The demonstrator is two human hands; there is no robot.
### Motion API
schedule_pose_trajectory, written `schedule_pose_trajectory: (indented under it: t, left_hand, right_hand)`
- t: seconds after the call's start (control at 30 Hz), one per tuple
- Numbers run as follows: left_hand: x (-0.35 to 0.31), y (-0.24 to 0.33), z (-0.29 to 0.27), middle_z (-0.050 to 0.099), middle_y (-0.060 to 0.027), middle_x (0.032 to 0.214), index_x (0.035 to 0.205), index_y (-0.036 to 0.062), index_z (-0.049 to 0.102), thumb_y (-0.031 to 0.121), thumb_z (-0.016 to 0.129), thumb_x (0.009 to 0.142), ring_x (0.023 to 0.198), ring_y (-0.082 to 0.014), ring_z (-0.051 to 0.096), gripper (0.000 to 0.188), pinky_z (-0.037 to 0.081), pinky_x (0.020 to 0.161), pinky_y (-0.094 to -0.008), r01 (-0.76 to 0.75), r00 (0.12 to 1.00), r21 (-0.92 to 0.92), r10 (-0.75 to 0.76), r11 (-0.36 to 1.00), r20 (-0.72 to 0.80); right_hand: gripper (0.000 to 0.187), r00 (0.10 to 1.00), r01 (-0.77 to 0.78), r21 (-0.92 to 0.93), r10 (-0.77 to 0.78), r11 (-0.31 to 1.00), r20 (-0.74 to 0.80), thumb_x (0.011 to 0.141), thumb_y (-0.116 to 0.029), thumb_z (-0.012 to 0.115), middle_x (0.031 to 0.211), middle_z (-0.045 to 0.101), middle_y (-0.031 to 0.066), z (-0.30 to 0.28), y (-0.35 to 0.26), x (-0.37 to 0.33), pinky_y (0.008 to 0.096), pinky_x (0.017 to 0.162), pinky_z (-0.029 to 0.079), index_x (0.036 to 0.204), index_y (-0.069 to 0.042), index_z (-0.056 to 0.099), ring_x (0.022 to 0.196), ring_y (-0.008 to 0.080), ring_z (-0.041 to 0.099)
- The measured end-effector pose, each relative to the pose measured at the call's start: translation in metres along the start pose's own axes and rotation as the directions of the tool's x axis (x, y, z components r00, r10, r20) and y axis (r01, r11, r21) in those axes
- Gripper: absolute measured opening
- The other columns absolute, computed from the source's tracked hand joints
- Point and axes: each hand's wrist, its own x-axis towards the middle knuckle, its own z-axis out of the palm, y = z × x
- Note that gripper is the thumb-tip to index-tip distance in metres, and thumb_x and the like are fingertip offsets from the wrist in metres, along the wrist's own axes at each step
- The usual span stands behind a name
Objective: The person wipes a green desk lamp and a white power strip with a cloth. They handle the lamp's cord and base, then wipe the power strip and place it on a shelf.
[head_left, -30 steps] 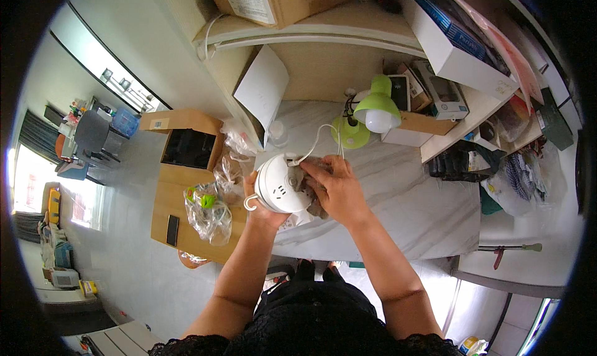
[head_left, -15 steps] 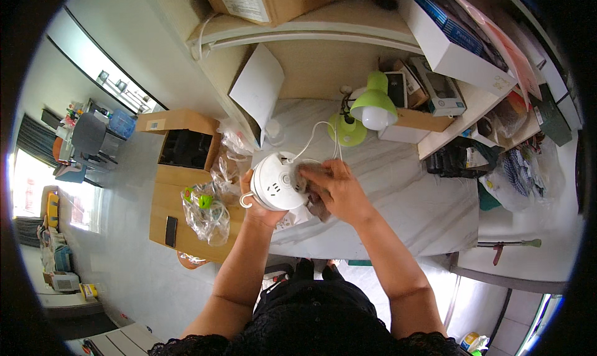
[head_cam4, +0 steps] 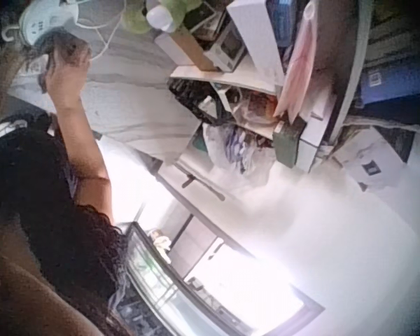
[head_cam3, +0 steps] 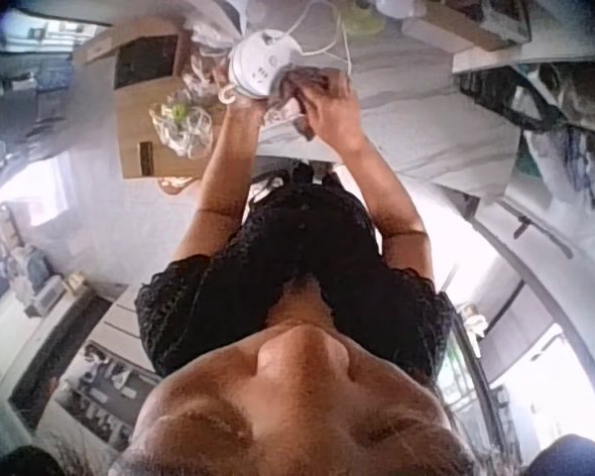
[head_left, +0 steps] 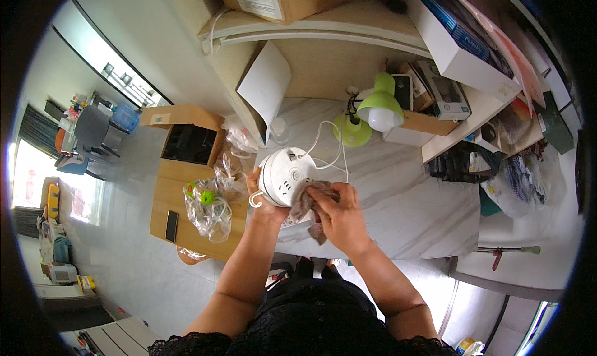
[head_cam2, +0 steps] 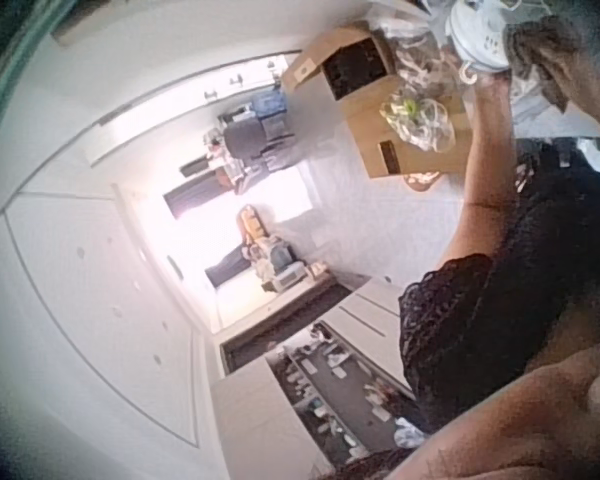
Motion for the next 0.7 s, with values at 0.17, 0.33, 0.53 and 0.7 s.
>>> schedule_pose_trajectory:
  t: [0.17, 0.33, 0.53, 0.7]
  left_hand:
    - [-0.005, -0.005, 0.003, 0.063, -0.0173, 0.116, 0.128, 0.0049, 0.053, 0.060, 0.047, 0.079, 0.101, -0.0354, 0.063, 0.074, 0.052, 0.088, -0.0480, 0.017, 0.999, -0.076, -0.014, 0.997, 0.035]
    - [-0.005, -0.004, 0.008, 0.061, -0.0173, 0.118, 0.131, 0.0039, 0.049, 0.057, 0.049, 0.078, 0.103, -0.0359, 0.062, 0.076, 0.052, 0.090, -0.0479, 0.061, 0.990, -0.076, -0.050, 0.995, 0.131]
    - [-0.011, -0.002, 0.009, 0.060, -0.0199, 0.120, 0.132, 0.0049, 0.049, 0.056, 0.051, 0.075, 0.105, -0.0361, 0.061, 0.076, 0.051, 0.090, -0.0476, 0.071, 0.994, -0.081, -0.063, 0.994, 0.093]
    - [-0.013, 0.001, 0.015, 0.060, -0.0175, 0.121, 0.132, 0.0058, 0.049, 0.051, 0.053, 0.076, 0.106, -0.0349, 0.060, 0.072, 0.049, 0.093, -0.0479, 0.030, 0.988, -0.052, -0.022, 0.998, 0.153]
  right_hand:
    - [0.044, 1.000, 0.006, 0.029, -0.006, 1.000, 0.006, 0.074, -0.007, 0.067, 0.107, 0.051, 0.0170, -0.003, -0.012, -0.008, 0.0425, 0.084, 0.046, 0.117, -0.014, 0.065, 0.096, 0.0342, 0.052]
    - [0.046, 0.997, 0.077, -0.051, -0.078, 0.996, -0.014, 0.073, -0.008, 0.067, 0.105, 0.051, 0.0153, -0.005, -0.007, -0.004, 0.0418, 0.082, 0.046, 0.119, -0.014, 0.064, 0.093, 0.0326, 0.053]
    - [0.045, 0.999, 0.037, -0.130, -0.038, 0.991, -0.011, 0.074, -0.008, 0.066, 0.103, 0.051, 0.0128, -0.013, -0.009, 0.004, 0.0389, 0.081, 0.046, 0.118, -0.015, 0.065, 0.092, 0.0305, 0.052]
    - [0.041, 0.991, 0.112, 0.041, -0.114, 0.993, 0.062, 0.077, -0.013, 0.065, 0.100, 0.053, 0.0106, -0.021, -0.015, -0.013, 0.0415, 0.078, 0.047, 0.118, -0.017, 0.064, 0.093, 0.0311, 0.053]
